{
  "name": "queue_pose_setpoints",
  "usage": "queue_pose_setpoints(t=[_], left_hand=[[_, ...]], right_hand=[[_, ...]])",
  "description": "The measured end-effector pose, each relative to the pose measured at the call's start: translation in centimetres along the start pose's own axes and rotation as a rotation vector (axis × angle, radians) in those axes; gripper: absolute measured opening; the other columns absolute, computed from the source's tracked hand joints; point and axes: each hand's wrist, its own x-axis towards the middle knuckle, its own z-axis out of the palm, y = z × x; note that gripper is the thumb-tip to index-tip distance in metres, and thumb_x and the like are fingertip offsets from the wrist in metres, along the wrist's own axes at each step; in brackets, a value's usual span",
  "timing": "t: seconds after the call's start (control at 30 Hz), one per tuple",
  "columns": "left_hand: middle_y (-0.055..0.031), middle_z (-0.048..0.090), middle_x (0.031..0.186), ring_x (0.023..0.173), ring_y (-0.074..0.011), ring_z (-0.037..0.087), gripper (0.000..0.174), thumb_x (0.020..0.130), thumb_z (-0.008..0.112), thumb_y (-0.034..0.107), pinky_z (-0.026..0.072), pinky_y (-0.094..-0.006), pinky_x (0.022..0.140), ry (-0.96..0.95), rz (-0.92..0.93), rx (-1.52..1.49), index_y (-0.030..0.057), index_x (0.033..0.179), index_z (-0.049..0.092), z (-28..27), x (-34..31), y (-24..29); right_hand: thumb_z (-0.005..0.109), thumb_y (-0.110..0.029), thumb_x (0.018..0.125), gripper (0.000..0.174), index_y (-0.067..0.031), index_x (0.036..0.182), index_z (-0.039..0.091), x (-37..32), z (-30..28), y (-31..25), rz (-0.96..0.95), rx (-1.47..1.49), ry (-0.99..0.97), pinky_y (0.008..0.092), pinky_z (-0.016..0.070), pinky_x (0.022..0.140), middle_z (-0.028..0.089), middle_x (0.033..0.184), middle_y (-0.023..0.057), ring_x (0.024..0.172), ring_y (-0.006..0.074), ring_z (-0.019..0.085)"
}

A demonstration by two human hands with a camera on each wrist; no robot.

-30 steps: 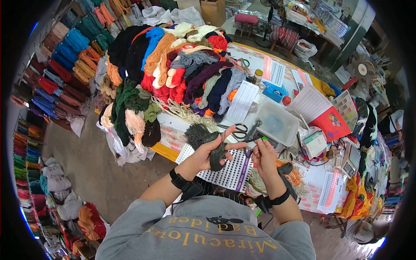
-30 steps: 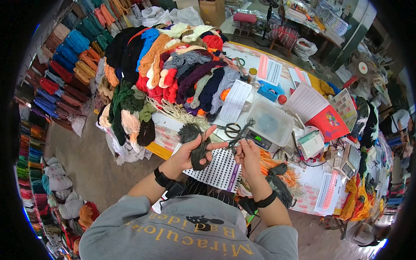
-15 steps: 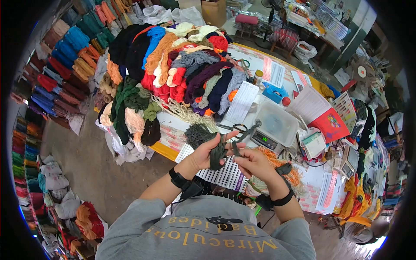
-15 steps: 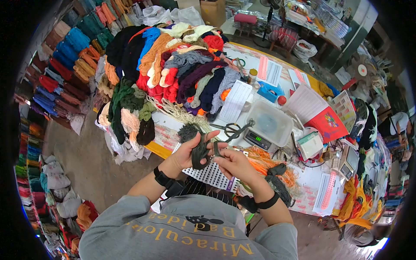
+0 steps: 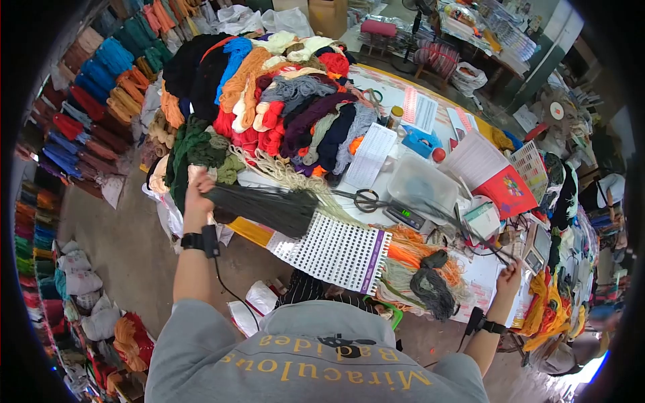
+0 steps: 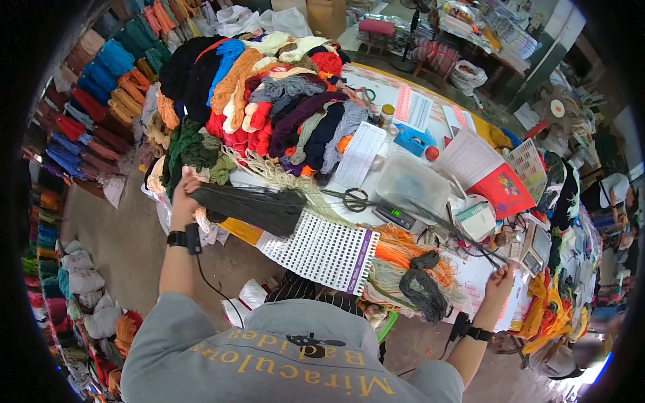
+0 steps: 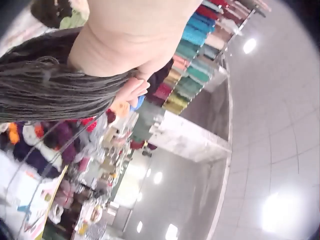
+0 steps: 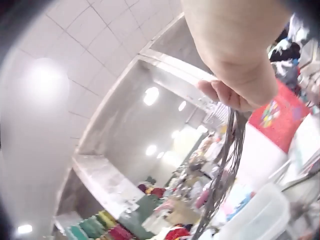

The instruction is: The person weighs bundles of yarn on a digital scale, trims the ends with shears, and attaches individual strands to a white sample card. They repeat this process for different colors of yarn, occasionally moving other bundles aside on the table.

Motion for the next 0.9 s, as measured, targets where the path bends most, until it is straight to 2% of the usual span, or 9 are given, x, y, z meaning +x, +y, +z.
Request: queue_pose_setpoints(t=[0.07, 0.13, 0.2, 0.33, 0.4, 0.5, 0.57, 0.67, 0.9], left_hand=[[0.0029, 0.037, 0.058, 0.046, -0.0059, 0.034, 0.017, 0.092, 0.046, 0.012, 0.0313, -0.0175, 0.042, 0.053, 0.200, -0.091, 0.0012, 0.103, 0.054, -0.9, 0.3, 2.4], [0.0011, 0.040, 0.062, 0.049, -0.0069, 0.036, 0.027, 0.095, 0.041, 0.018, 0.0322, -0.0179, 0.044, 0.055, 0.284, -0.116, -0.0014, 0.111, 0.052, -1.1, 0.5, 3.7], [-0.0014, 0.043, 0.069, 0.053, -0.0075, 0.038, 0.032, 0.095, 0.041, 0.020, 0.0336, -0.0181, 0.047, -0.036, 0.230, -0.089, -0.0023, 0.118, 0.048, 0.8, -0.4, 2.5], [-0.0037, 0.047, 0.080, 0.062, -0.0094, 0.040, 0.035, 0.094, 0.045, 0.026, 0.0368, -0.0213, 0.053, -0.263, -0.042, 0.016, 0.0006, 0.118, 0.047, 5.4, -2.6, -4.1], [-0.0034, 0.046, 0.080, 0.061, -0.0099, 0.039, 0.027, 0.094, 0.045, 0.026, 0.0367, -0.0220, 0.053, -0.197, -0.065, 0.092, 0.0026, 0.106, 0.051, 6.7, -3.2, -7.7], [-0.0025, 0.044, 0.078, 0.060, -0.0099, 0.039, 0.023, 0.093, 0.046, 0.026, 0.0353, -0.0219, 0.052, -0.289, -0.220, 0.130, 0.0042, 0.092, 0.051, 7.5, -3.8, -11.7], [-0.0021, 0.044, 0.077, 0.059, -0.0100, 0.039, 0.023, 0.094, 0.045, 0.027, 0.0347, -0.0219, 0.051, -0.276, -0.260, 0.159, 0.0046, 0.091, 0.051, 7.8, -4.3, -13.7], [-0.0022, 0.045, 0.076, 0.058, -0.0102, 0.039, 0.025, 0.094, 0.044, 0.028, 0.0348, -0.0218, 0.051, -0.278, -0.291, 0.183, 0.0046, 0.090, 0.051, 7.6, -5.2, -15.6], [-0.0030, 0.046, 0.075, 0.057, -0.0113, 0.041, 0.025, 0.094, 0.045, 0.027, 0.0355, -0.0230, 0.050, -0.211, -0.340, 0.149, 0.0038, 0.090, 0.051, 6.3, -6.9, -16.6]], right_hand=[[0.047, -0.024, 0.094, 0.017, -0.0090, 0.099, 0.051, 0.8, -3.3, -1.8, -0.113, -0.052, 0.100, 0.0155, 0.0322, 0.040, 0.042, 0.066, -0.0044, 0.051, 0.0047, 0.039], [0.049, -0.022, 0.093, 0.014, -0.0093, 0.094, 0.054, -0.3, -3.4, -3.1, -0.167, -0.118, 0.036, 0.0147, 0.0321, 0.040, 0.045, 0.065, -0.0039, 0.051, 0.0035, 0.043], [0.054, -0.020, 0.090, 0.013, -0.0066, 0.089, 0.057, -5.0, 2.4, -3.1, -0.126, -0.470, 0.006, 0.0156, 0.0320, 0.042, 0.047, 0.065, -0.0037, 0.051, 0.0051, 0.043], [0.055, -0.020, 0.089, 0.017, -0.0026, 0.086, 0.056, -9.5, 10.4, -0.7, -0.033, -0.824, -0.333, 0.0202, 0.0367, 0.049, 0.052, 0.067, 0.0011, 0.055, 0.0094, 0.049], [0.051, -0.020, 0.091, 0.019, -0.0030, 0.087, 0.056, -9.5, 13.3, -0.7, -0.129, -0.795, -0.501, 0.0197, 0.0386, 0.054, 0.055, 0.071, 0.0023, 0.060, 0.0093, 0.053], [0.048, -0.019, 0.093, 0.017, -0.0035, 0.091, 0.055, -10.2, 18.8, -3.3, -0.263, -0.657, -0.633, 0.0224, 0.0426, 0.060, 0.060, 0.081, 0.0052, 0.066, 0.0109, 0.055], [0.049, -0.019, 0.093, 0.016, -0.0038, 0.093, 0.055, -7.7, 20.1, -5.3, -0.337, -0.502, -0.599, 0.0253, 0.0473, 0.075, 0.062, 0.092, 0.0068, 0.084, 0.0145, 0.061], [0.050, -0.020, 0.093, 0.019, -0.0023, 0.096, 0.055, -5.0, 21.9, -8.1, -0.423, -0.397, -0.614, 0.0269, 0.0480, 0.083, 0.062, 0.098, 0.0077, 0.094, 0.0159, 0.061], [0.051, -0.025, 0.092, 0.024, -0.0031, 0.095, 0.059, -0.4, 22.0, -5.6, -0.499, -0.532, -0.515, 0.0239, 0.0462, 0.079, 0.063, 0.092, 0.0062, 0.087, 0.0122, 0.059]])
